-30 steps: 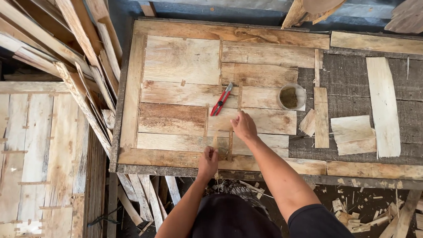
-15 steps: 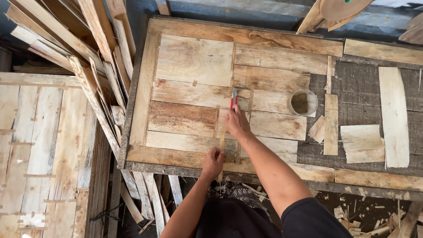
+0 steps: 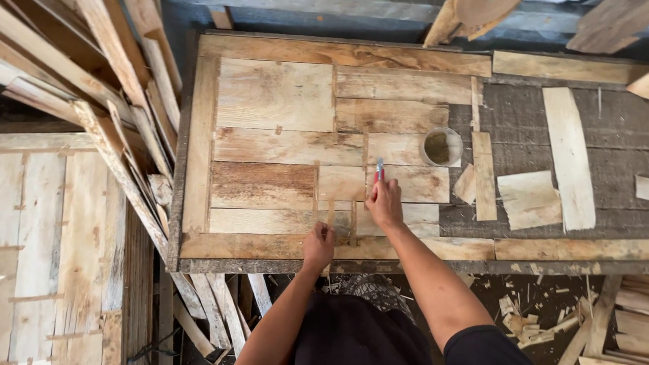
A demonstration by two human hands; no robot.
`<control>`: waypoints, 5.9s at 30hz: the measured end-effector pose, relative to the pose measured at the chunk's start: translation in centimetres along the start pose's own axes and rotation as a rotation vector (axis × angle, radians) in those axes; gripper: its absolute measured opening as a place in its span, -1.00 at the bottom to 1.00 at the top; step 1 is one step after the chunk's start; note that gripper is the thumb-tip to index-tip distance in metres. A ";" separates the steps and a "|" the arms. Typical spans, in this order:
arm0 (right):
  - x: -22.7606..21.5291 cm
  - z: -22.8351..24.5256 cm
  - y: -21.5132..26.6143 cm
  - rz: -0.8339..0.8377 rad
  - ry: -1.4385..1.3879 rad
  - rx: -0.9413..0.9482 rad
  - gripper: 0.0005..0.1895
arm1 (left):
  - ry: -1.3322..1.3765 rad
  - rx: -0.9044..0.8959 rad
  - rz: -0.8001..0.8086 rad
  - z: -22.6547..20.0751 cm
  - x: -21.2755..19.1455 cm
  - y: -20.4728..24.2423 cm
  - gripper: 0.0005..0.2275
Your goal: Constructing or patching wooden paneling using a utility knife and small pieces of wood veneer.
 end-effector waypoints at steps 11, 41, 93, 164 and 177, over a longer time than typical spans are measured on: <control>-2.2 -7.7 -0.3 0.042 -0.338 0.008 -0.80 | 0.328 0.113 0.118 -5.4 7.0 -2.7 -0.86; -12.9 -20.0 -10.9 -0.078 -0.595 0.315 -0.48 | 0.010 0.040 0.170 -21.3 21.2 -10.0 -0.70; -10.8 -19.1 -15.9 0.217 -0.107 0.641 -0.09 | -0.072 0.097 0.122 -21.3 23.1 -10.9 -0.73; 9.1 0.6 -9.8 0.198 -0.247 0.064 -0.84 | 0.080 -0.164 0.014 -2.2 2.6 -7.3 -0.74; 8.8 1.6 -10.3 0.175 -0.185 0.110 -0.82 | 0.048 -0.210 0.042 -3.0 2.1 -8.1 -0.73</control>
Point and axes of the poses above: each hand's wrist, its own y-axis away from the middle knuckle, its own x-axis out of the palm, z = x × y, the point moved 4 cm from there along -y, towards the middle knuckle, and after that the axes turned 1 degree about -z, right-handed, at the moved point
